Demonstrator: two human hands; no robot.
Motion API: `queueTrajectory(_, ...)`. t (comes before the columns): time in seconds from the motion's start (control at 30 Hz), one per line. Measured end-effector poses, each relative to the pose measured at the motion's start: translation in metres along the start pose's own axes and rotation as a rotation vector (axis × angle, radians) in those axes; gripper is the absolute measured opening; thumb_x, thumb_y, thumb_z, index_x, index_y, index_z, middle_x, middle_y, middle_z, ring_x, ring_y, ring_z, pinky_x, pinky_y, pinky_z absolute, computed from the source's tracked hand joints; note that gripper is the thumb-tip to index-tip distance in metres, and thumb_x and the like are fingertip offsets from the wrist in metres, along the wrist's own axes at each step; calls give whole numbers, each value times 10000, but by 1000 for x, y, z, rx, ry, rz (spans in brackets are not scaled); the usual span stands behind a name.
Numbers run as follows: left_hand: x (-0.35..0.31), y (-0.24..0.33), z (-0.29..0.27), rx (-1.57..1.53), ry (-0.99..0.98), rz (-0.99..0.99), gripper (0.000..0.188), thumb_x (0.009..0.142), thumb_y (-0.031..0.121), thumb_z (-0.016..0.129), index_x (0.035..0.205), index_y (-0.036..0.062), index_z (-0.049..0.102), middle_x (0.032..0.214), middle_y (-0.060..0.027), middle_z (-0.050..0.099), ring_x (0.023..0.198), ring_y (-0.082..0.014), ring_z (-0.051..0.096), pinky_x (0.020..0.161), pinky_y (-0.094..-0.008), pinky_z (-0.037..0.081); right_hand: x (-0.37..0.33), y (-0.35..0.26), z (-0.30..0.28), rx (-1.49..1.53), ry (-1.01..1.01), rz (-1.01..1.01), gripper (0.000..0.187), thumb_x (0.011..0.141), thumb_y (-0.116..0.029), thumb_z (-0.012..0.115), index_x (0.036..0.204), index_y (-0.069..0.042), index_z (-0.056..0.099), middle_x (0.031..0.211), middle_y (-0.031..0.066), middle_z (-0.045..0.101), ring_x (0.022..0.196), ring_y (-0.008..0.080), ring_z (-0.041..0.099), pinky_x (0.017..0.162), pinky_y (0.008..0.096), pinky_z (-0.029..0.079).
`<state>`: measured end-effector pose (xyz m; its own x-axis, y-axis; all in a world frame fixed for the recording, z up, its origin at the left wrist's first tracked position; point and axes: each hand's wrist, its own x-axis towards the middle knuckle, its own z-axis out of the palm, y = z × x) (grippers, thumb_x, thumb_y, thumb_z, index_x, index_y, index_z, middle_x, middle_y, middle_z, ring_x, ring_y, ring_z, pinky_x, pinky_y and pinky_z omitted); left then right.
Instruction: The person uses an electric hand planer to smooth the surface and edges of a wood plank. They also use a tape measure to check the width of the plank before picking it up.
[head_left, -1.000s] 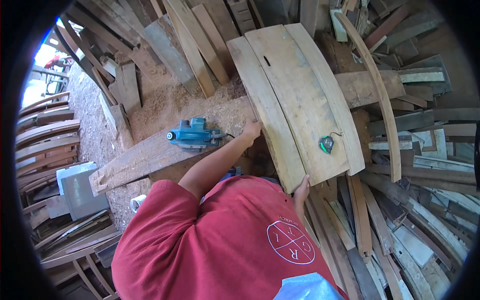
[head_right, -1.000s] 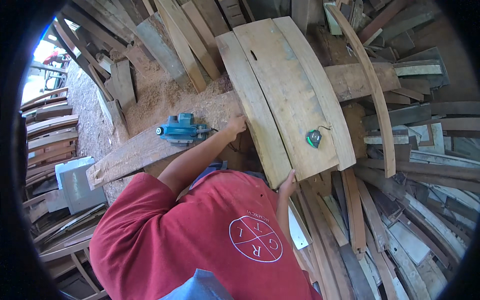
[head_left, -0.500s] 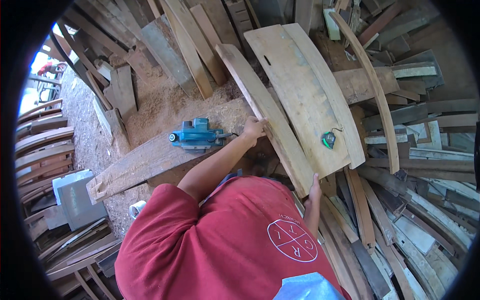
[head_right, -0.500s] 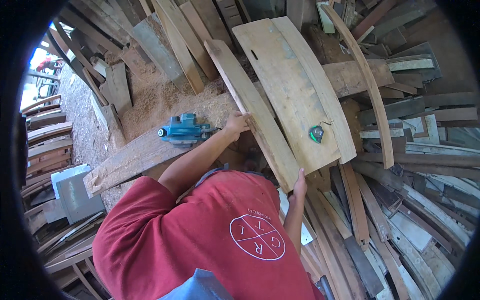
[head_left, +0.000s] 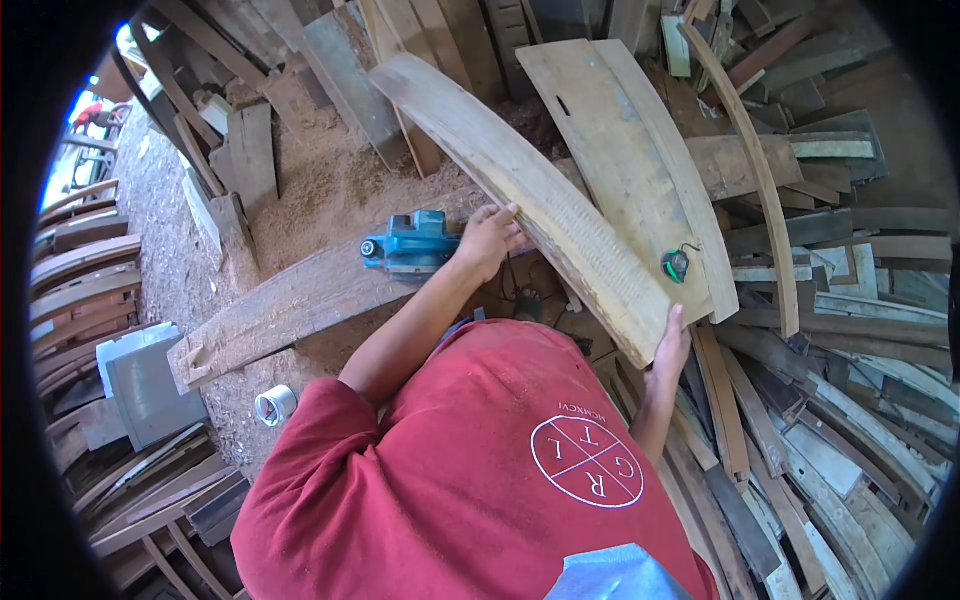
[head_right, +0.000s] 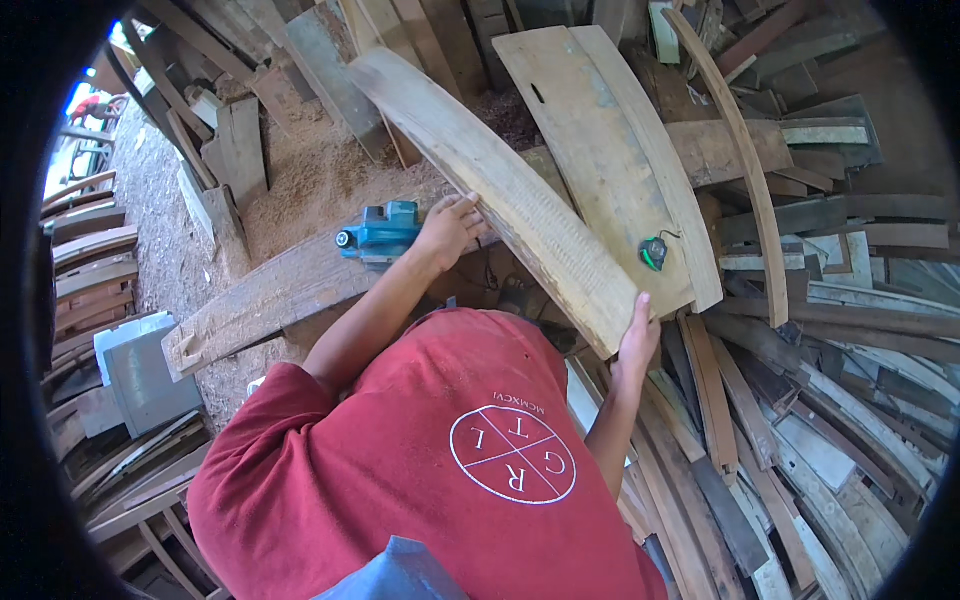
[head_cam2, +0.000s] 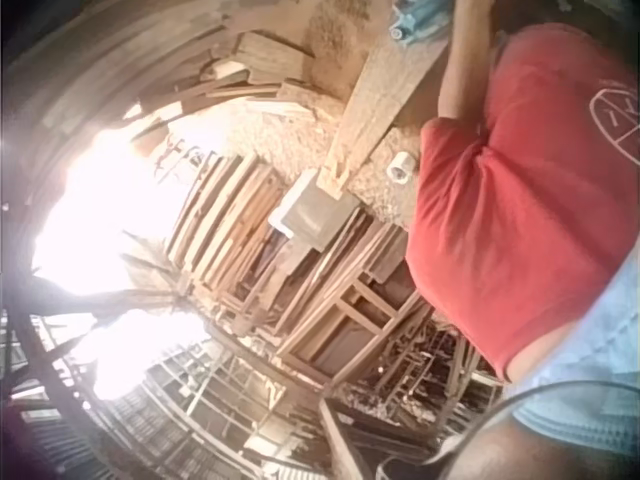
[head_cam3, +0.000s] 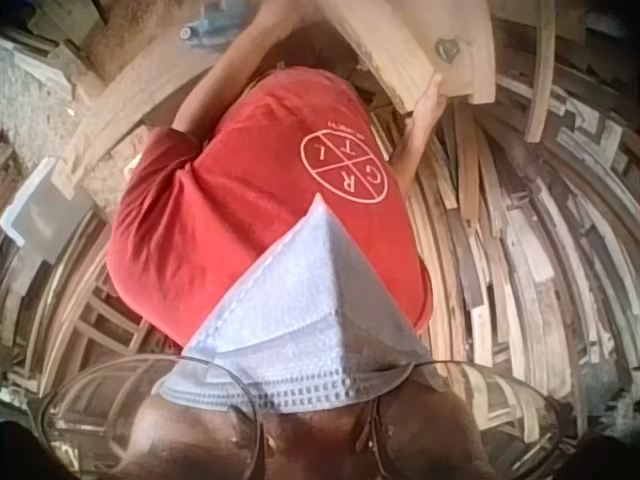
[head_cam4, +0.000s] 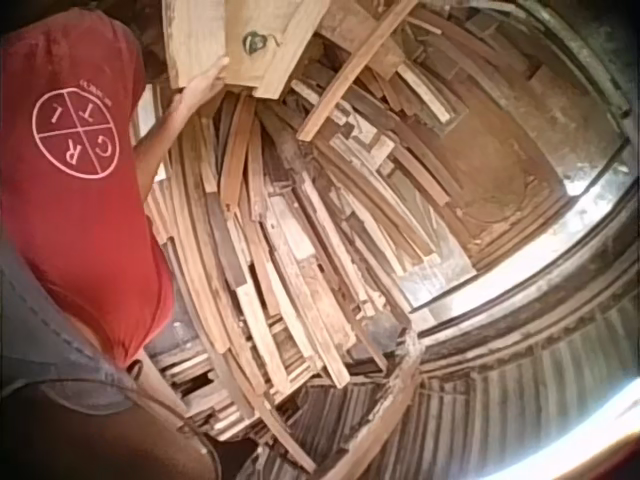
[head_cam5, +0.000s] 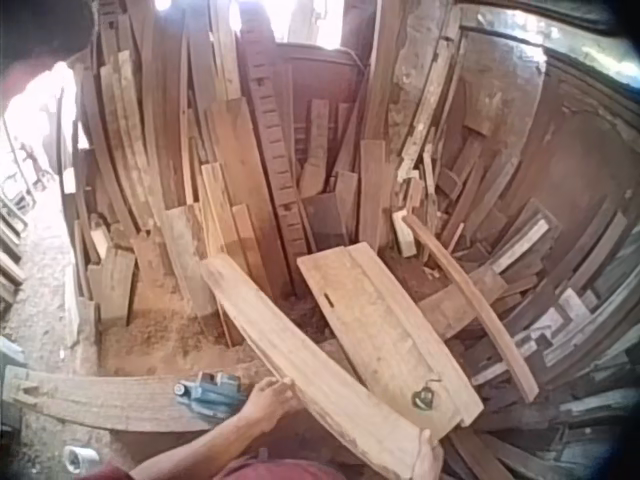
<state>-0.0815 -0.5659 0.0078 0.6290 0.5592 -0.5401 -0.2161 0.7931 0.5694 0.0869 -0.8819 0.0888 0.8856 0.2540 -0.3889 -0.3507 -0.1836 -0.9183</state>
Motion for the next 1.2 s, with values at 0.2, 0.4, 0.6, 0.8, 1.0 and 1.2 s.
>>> queueTrajectory(0.2, -69, 89, 19, -37, 104, 239, 176, 1047, 40, 539, 1221, 14, 535, 1168, -137, 648, 1034, -262, 697, 980, -451, 594, 2, -103, 71, 314, -273, 17, 540, 1073, -375, 591, 1391, 61, 577, 1267, 143, 694, 1159, 231, 684, 1001, 373, 526)
queueTrajectory(0.4, -107, 152, -42, -223, 139, 242, 276, 1000, 227, 644, 1159, 31, 531, 1132, -84, 591, 1164, -246, 616, 1101, -537, 496, -2, -146, 168, 114, -573, -64, 412, 1051, -352, 617, 1243, 12, 643, 1196, 116, 702, 1110, 200, 677, 969, 359, 520)
queueTrajectory(0.6, -147, 171, -102, -419, 322, 327, 325, 1005, 257, 658, 1187, 23, 523, 1282, -129, 546, 1272, -295, 563, 1135, -554, 472, -7, -133, 248, 10, -739, -130, 446, 1038, -386, 632, 1255, 2, 672, 1213, 119, 719, 1116, 211, 679, 1001, 352, 497)
queueTrajectory(0.8, -191, 186, -153, -458, 426, 347, 338, 1040, 298, 610, 1212, 18, 531, 1352, -157, 538, 1276, -303, 561, 1144, -558, 458, -58, -138, 307, -50, -904, -148, 367, 1038, -367, 645, 1176, -28, 670, 1127, 38, 671, 1091, 136, 612, 990, 305, 458)
queueTrajectory(1.0, -225, 192, -207, -534, 367, 535, 444, 1046, 386, 593, 1297, 23, 549, 1392, -160, 534, 1269, -296, 551, 1128, -530, 439, -85, -115, 342, -7, -1121, -356, 220, 1086, -284, 591, 1108, -68, 625, 1049, 1, 622, 1032, 83, 553, 984, 276, 434)
queueTrajectory(1.2, -276, 223, -224, -441, 530, 797, 612, 1058, 449, 579, 1541, 98, 440, 1486, -128, 516, 1357, -295, 499, 1151, -516, 391, -115, -59, 370, 51, -1337, -334, 144, 1087, -214, 592, 1122, -74, 597, 1030, -27, 591, 1008, 60, 538, 934, 261, 426)
